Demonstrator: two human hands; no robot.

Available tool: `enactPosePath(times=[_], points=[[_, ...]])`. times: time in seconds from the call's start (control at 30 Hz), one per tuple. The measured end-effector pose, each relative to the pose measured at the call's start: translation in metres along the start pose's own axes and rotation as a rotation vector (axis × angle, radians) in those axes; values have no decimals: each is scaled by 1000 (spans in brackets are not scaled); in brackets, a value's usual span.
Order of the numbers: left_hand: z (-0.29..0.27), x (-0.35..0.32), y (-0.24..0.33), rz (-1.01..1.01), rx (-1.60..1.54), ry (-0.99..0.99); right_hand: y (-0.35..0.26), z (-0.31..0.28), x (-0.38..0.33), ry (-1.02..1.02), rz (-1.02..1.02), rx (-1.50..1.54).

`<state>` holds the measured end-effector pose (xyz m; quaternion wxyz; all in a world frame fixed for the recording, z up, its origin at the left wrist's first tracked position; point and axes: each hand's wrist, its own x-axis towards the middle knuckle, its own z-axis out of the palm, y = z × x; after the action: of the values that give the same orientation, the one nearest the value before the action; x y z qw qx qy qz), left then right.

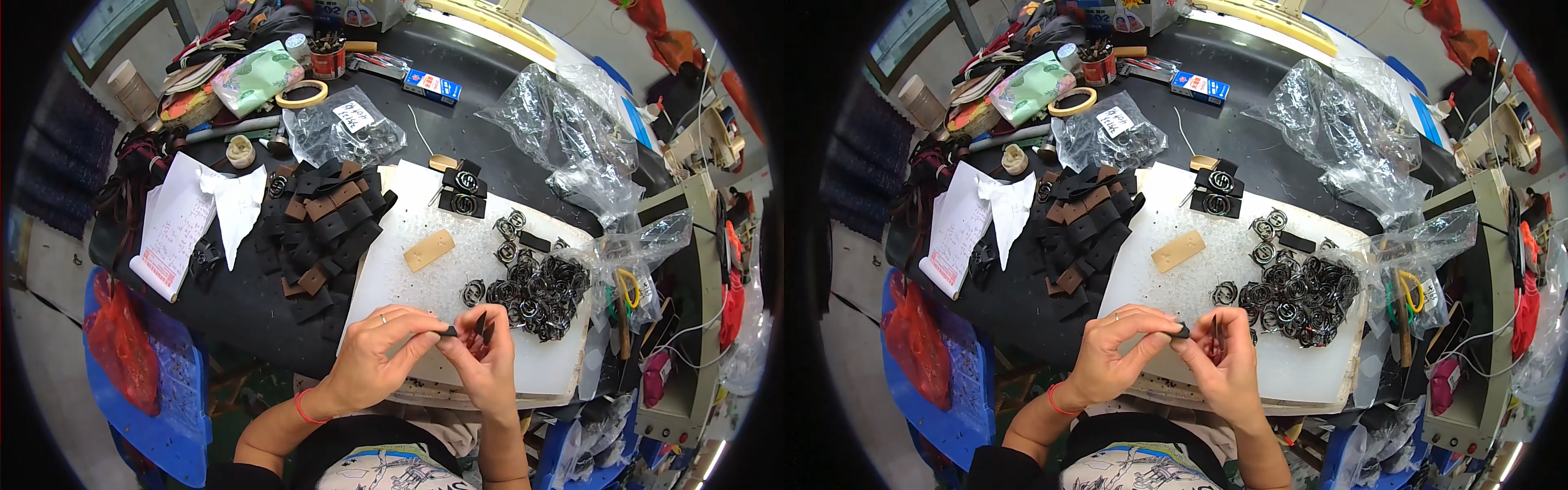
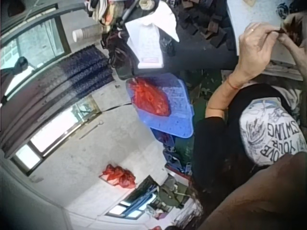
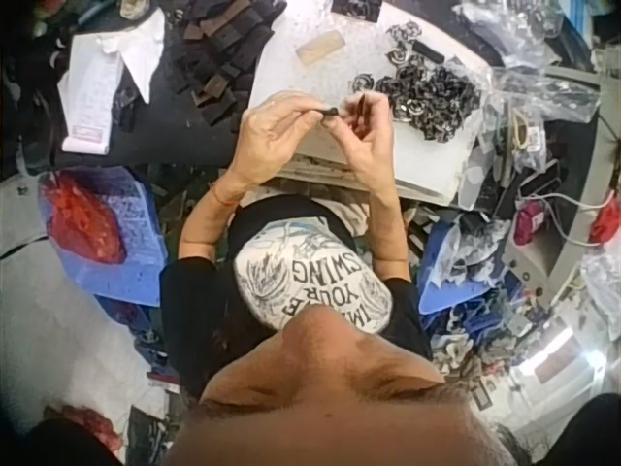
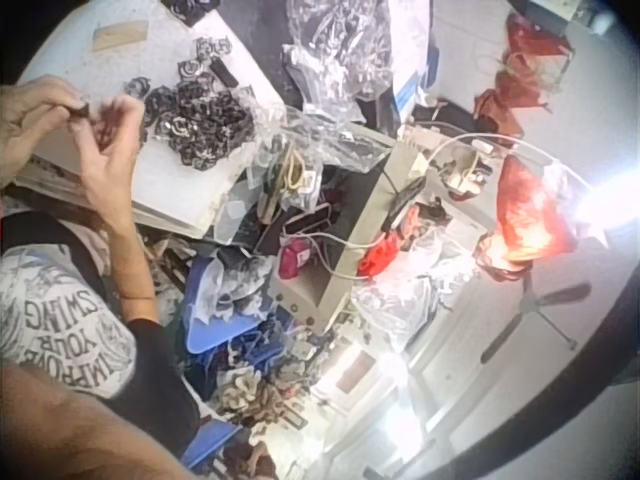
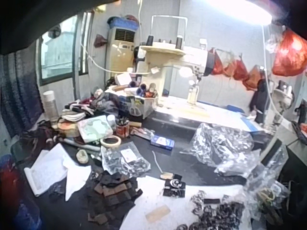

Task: The person assembles keychains by hand at a cluttered workbench. They pick up a black rectangular leather piece and a metal keyring, then insert the ring into the leather loop. The person repeats this process for multiple units, placing the finished keychains onto a pile on the table.

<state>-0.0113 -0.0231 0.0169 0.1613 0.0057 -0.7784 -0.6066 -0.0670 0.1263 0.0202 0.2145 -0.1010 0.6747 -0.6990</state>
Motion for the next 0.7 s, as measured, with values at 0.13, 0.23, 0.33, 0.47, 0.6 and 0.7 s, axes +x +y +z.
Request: enactPosePath(times=[0.13,0.23,0.33,0.47,0.6,0.7], points=[[-4,-1,10,-142,-169,-43,-5,-5,4,-52,-88,-30],[-1,-5,4,-187,-330,-17,-10,-7,5,-130,-32,85],[0,-6,3,-206,-499,-37,-9,-10,6,-201,2,173],[-5,-6,2,-179,-506,-157,-2,-18,4,-311,-18,199],[-9,-7,-4,-154,-501,-257,-3,-19,0,-309,67,256],[-2,-10,2,-315,-634,-142,-1,-15,-2,-195,197,310]])
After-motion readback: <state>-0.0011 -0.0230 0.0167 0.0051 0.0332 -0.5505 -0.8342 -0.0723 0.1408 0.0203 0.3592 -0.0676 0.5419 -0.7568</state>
